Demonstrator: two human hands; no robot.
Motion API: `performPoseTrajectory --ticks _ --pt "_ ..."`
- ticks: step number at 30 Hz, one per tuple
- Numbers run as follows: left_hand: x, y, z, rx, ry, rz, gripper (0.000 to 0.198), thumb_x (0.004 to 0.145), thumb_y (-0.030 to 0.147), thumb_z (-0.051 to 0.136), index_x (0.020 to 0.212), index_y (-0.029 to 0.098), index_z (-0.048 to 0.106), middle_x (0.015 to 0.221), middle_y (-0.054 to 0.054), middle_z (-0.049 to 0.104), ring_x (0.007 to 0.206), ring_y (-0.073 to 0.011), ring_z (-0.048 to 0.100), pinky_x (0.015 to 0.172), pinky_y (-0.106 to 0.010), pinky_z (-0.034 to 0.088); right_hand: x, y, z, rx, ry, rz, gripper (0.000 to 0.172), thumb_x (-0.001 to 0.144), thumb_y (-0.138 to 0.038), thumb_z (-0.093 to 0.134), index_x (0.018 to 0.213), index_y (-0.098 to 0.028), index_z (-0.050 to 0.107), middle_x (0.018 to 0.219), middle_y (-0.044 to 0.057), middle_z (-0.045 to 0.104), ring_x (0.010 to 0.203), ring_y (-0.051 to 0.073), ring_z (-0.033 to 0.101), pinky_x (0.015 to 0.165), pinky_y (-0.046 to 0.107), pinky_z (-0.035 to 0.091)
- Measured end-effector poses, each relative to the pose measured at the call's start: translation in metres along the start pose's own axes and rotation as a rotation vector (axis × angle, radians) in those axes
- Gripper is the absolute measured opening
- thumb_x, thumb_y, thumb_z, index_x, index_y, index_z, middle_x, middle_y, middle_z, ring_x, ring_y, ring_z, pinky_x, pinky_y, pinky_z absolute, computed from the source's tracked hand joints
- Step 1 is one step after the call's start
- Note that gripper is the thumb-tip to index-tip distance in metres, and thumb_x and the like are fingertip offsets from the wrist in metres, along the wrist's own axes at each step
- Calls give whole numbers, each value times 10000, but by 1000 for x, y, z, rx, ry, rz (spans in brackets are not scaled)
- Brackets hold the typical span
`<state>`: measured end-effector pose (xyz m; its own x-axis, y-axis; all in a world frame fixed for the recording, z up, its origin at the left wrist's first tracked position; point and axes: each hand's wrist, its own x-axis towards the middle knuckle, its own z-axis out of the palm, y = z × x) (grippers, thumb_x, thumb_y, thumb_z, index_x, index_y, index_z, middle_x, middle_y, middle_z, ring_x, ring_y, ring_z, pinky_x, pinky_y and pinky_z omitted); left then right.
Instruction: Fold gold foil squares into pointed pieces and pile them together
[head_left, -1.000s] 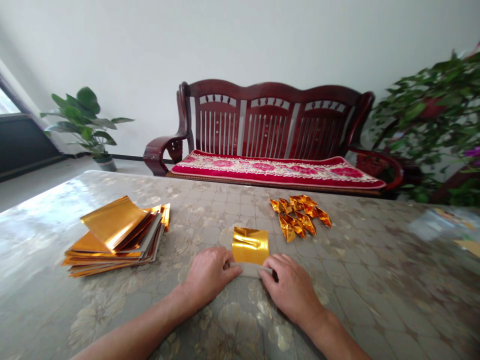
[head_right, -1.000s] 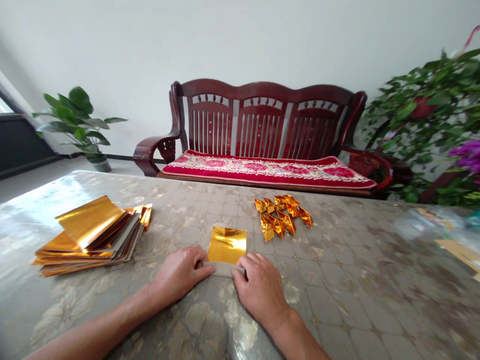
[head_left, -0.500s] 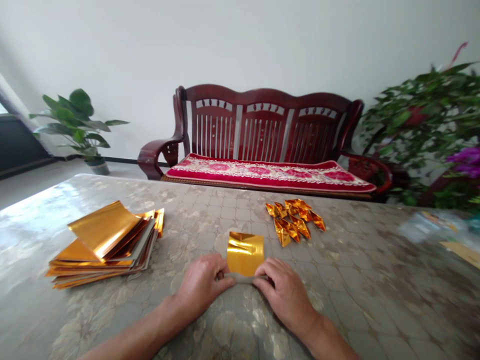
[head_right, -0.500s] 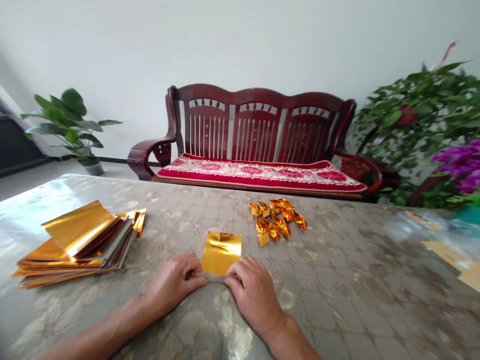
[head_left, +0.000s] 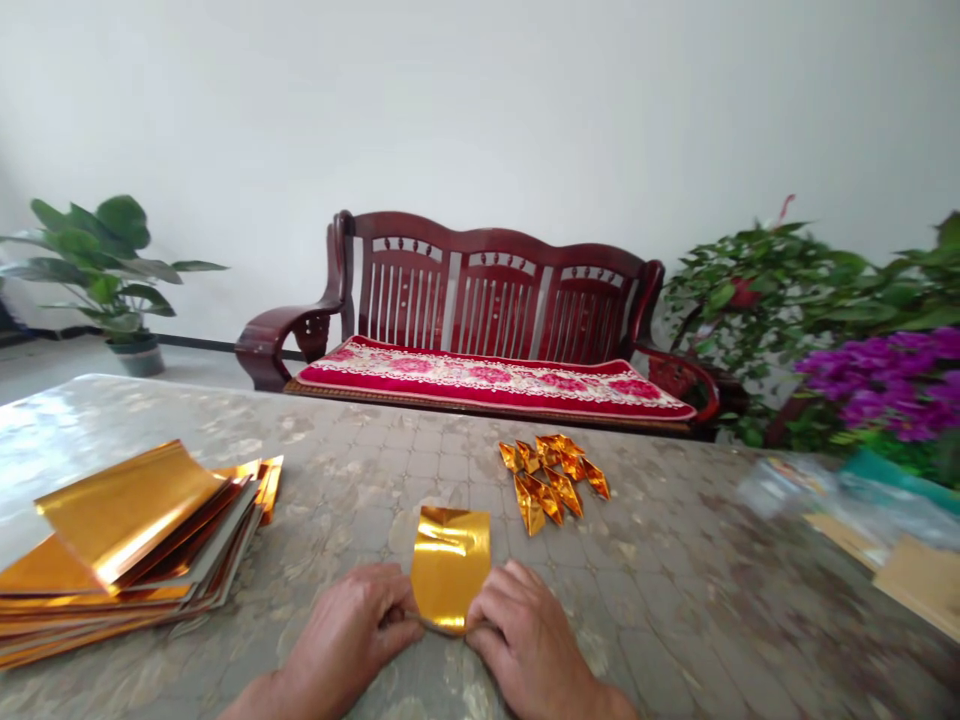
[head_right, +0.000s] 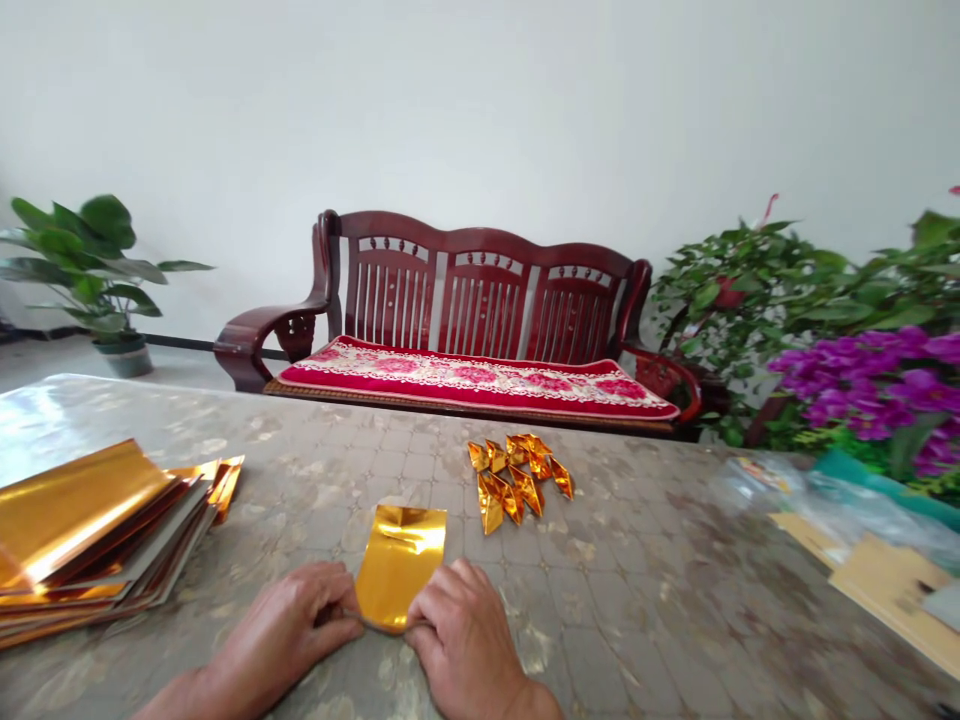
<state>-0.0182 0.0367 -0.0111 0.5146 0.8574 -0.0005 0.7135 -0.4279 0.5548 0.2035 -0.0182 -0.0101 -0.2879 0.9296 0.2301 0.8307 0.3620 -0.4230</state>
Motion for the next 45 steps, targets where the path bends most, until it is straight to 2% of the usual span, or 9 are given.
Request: performPoseTrajectory --ticks 6,13,21,26,32,45 --pt "0 3 -4 12 -4 -36 247 823 317 583 608 196 578 699 22 645 736 -152 579 647 -239 327 1 -3 -2 6 2 30 148 861 -135 640 751 -219 588 821 -40 610 867 147 506 761 273 331" --pt "2 5 -7 30 -17 -84 247 800 319 584 591 188 569 659 23 624 670 -139 559 590 -242 280 4 -1 -5 -60 -17 32 245 974 -247 528 740 -223 598 784 -39 616 818 144 500 735 277 320" --pt "3 13 -17 61 -41 -119 253 793 379 621 625 191 597 670 15 621 658 -142 536 571 -249 253 7 -1 -3 -113 -8 94 258 953 -266 541 711 -217 613 768 2 618 801 178 517 709 297 332" --pt "3 11 -14 76 -25 -76 334 875 412 548 627 192 593 694 2 641 703 -155 565 610 -257 288 6 1 0 -120 27 90 230 947 -270 546 732 -223 611 776 6 623 801 186 528 711 302 336" --pt "3 9 -10 81 -10 -112 307 864 414 564 650 194 587 713 -5 650 725 -167 579 635 -255 310 5 9 2 -142 85 121 218 908 -331 614 720 -223 587 755 0 627 763 185 533 681 301 323" --pt "4 9 -8 94 18 -109 272 846 359 566 631 193 550 684 2 603 698 -157 545 619 -268 292 6 10 2 -179 104 151 190 862 -278 624 692 -224 558 720 -8 609 741 183 520 667 299 303"
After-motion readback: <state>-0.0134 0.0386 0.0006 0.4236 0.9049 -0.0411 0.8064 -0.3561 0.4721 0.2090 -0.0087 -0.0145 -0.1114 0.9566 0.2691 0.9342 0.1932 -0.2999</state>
